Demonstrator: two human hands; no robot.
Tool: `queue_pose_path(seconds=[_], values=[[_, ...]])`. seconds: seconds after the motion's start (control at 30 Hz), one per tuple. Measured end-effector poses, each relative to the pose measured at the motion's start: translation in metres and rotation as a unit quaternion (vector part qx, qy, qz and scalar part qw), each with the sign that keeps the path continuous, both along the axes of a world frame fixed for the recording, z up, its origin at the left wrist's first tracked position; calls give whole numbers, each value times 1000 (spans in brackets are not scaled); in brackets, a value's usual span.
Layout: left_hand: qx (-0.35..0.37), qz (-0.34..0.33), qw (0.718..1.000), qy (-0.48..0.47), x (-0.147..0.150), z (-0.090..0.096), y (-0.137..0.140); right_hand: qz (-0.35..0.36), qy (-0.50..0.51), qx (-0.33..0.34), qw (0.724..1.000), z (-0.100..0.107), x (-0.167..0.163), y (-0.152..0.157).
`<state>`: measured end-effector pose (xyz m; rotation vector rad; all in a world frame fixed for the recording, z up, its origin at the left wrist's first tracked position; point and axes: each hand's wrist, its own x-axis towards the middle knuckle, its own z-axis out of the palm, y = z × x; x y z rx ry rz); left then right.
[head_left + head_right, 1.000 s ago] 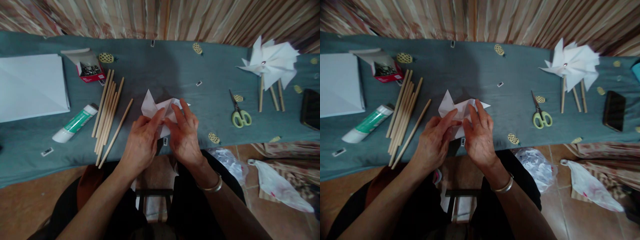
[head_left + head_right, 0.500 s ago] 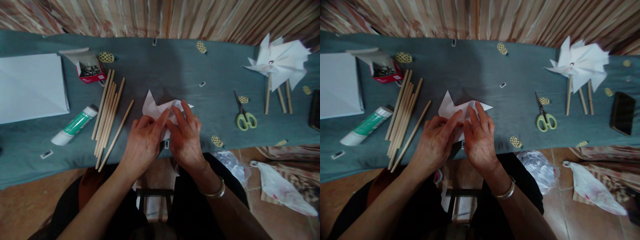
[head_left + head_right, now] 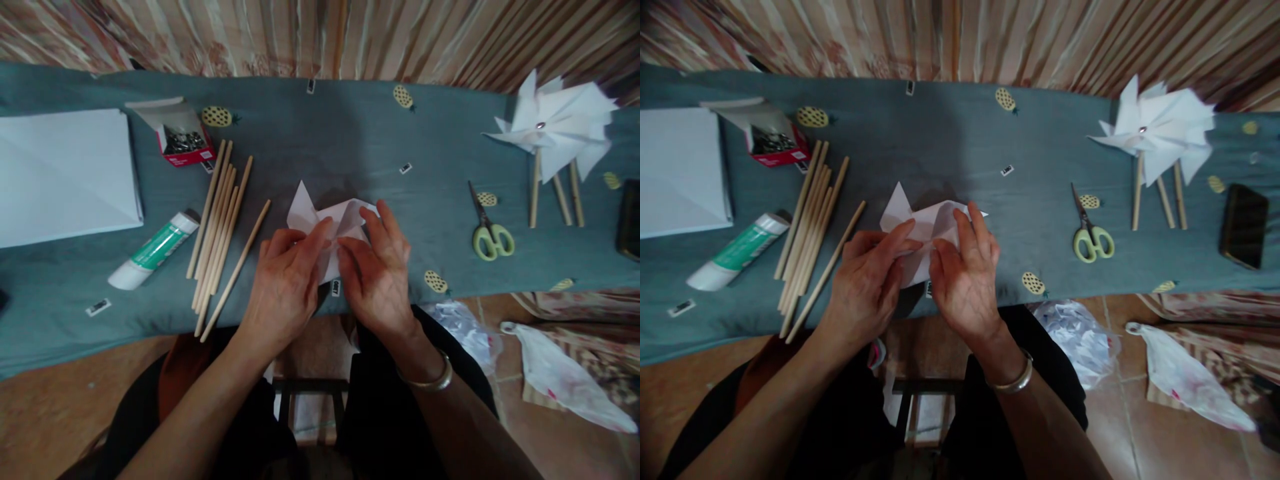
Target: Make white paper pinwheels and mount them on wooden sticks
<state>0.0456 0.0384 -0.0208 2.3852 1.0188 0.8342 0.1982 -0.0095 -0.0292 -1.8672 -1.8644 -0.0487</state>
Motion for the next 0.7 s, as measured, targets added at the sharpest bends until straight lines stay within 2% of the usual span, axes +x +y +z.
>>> queue_pose_path(seconds=[0.23,0.4,0.7], values=[[2,20,999,-25,-5,3,-1,-5,3,-6,1000,3,2,-2],[-8,28,999,-27,-7,5,-2,38,-6,23,999,0,2,-3],[-3,32,999,-19,-9,6,-1,23,-59,-14,998,-3,-8,-6]])
